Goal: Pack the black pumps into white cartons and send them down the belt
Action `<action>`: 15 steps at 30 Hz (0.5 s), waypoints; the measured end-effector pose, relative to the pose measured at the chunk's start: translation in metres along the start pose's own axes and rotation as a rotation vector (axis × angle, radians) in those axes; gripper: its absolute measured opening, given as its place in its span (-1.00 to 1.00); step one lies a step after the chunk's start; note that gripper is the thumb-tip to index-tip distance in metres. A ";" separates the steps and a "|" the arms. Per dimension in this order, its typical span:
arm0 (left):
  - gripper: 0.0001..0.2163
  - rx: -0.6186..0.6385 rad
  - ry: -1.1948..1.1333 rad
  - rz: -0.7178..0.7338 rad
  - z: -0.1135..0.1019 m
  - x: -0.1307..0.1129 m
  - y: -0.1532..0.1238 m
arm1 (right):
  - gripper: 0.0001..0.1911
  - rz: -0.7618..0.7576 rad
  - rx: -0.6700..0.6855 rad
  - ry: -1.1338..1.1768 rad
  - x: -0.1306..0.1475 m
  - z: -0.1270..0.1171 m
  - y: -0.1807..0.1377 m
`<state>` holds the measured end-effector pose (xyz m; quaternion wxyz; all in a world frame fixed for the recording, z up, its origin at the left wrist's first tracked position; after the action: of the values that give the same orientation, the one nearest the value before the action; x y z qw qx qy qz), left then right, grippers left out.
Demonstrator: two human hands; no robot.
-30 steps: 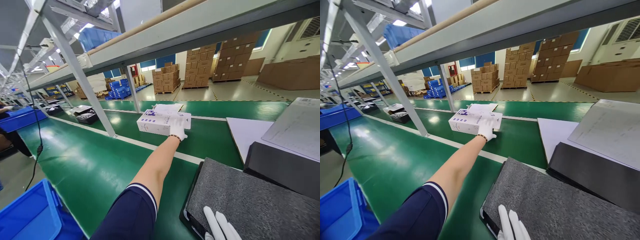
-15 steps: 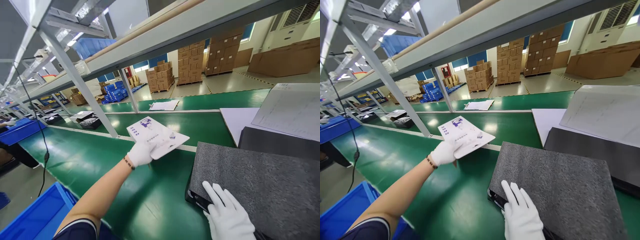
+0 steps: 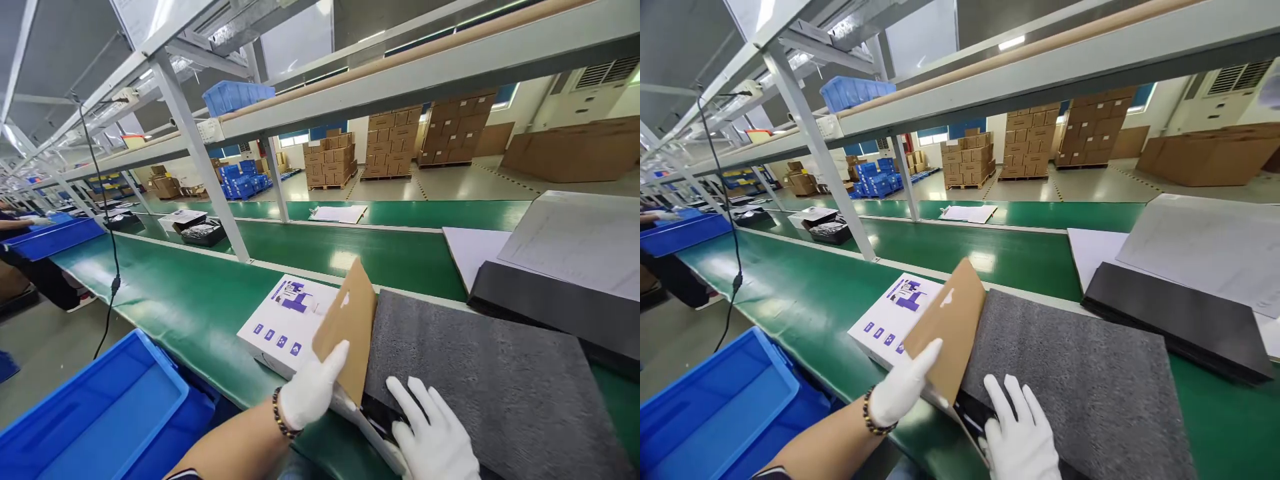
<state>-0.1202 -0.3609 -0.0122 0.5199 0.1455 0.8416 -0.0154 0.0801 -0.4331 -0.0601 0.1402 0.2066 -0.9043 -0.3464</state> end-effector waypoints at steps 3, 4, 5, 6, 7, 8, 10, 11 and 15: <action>-0.56 0.069 0.034 -0.001 0.013 -0.001 -0.001 | -0.73 -0.132 0.165 -0.104 -0.021 -0.020 0.009; -0.56 0.078 0.042 0.001 0.014 -0.003 -0.001 | -0.65 -0.152 0.210 -0.131 -0.034 -0.028 0.016; -0.56 0.083 0.043 -0.004 0.015 -0.005 -0.001 | -0.59 -0.151 0.233 -0.166 -0.049 -0.035 0.023; -0.56 0.080 0.036 -0.019 0.016 -0.009 0.000 | -0.59 -0.143 0.256 -0.199 -0.065 -0.039 0.031; -0.55 0.070 0.024 -0.043 0.016 -0.013 0.000 | -0.60 -0.110 0.260 -0.255 -0.081 -0.040 0.039; -0.53 0.061 0.009 -0.075 0.016 -0.017 0.001 | -0.57 -0.113 0.281 -0.294 -0.094 -0.037 0.046; -0.49 0.059 -0.020 -0.135 0.018 -0.026 0.003 | -0.43 -0.143 0.382 -0.306 -0.110 -0.022 0.056; -0.48 0.068 -0.037 -0.147 0.019 -0.029 0.003 | -0.38 -0.163 0.437 -0.295 -0.112 -0.012 0.058; -0.41 0.148 -0.101 -0.014 0.022 -0.039 0.003 | -0.40 -0.106 0.485 -0.299 -0.092 0.020 0.060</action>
<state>-0.0839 -0.3710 0.0123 0.5493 0.1767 0.8120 -0.0882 0.1357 -0.3380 -0.0441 -0.0665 0.2275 -0.9593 -0.1535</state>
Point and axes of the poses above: each hand's wrist, its own y-axis towards the middle knuckle, its own z-axis out of the palm, x = y × z, the point moved 1 cm from there along y, towards the middle knuckle, and after that the axes turned 4 degrees about x, right-handed, at the moved point
